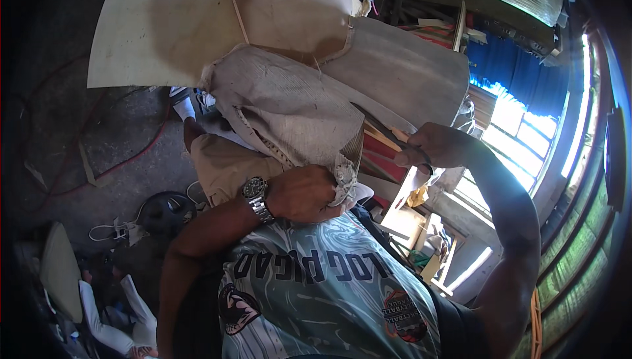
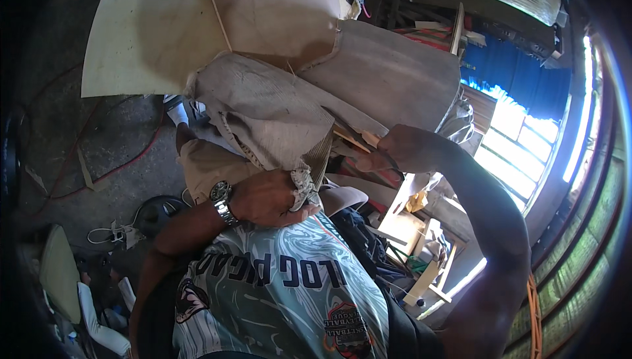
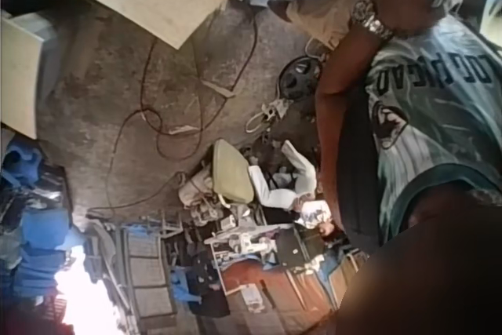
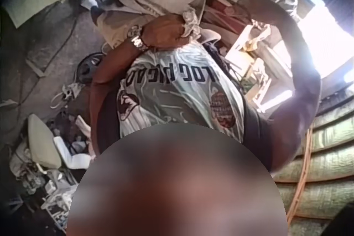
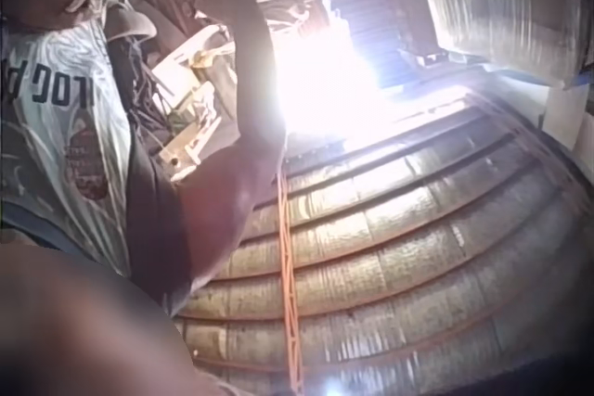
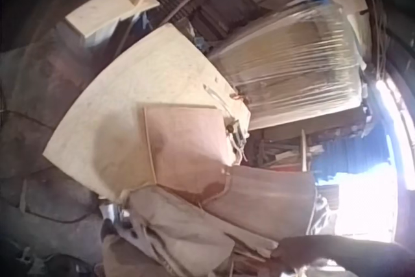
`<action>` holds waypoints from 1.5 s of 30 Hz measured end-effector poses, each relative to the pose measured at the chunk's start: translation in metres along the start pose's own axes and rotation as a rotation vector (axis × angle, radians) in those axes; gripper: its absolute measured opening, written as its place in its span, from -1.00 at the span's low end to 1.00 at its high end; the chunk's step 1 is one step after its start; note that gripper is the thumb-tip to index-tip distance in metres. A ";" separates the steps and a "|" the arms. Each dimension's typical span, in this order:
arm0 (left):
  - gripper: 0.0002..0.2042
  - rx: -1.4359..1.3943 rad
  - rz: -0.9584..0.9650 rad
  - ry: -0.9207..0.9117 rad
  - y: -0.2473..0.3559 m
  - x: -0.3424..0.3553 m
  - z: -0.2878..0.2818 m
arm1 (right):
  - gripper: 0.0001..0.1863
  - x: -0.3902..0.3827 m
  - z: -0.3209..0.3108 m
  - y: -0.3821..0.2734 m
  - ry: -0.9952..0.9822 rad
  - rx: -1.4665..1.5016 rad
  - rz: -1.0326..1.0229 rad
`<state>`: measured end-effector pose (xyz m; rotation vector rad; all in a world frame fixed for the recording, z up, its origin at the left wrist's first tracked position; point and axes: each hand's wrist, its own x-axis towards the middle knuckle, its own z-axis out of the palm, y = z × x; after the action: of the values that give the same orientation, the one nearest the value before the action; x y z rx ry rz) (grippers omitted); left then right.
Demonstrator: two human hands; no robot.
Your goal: Cutting away old fabric and stapling new material onto a wooden furniture component.
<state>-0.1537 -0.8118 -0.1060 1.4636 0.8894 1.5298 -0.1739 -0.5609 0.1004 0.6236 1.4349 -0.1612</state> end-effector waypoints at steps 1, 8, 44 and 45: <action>-0.67 -0.027 -0.007 -0.002 0.002 0.000 -0.001 | -0.19 0.003 -0.001 -0.002 0.003 -0.001 -0.006; -0.64 -0.103 0.041 0.045 0.015 0.006 -0.005 | -0.20 0.042 -0.020 -0.034 -0.023 0.054 0.033; -0.58 0.112 -0.151 0.393 0.059 -0.106 -0.024 | -0.17 0.136 -0.039 -0.075 -0.031 0.167 -0.004; -0.60 0.076 -0.160 0.405 0.055 -0.104 -0.021 | -0.16 0.138 -0.037 -0.075 -0.032 0.135 0.014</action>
<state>-0.1810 -0.9281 -0.1006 1.1175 1.2811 1.7146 -0.2197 -0.5696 -0.0543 0.7381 1.3965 -0.2579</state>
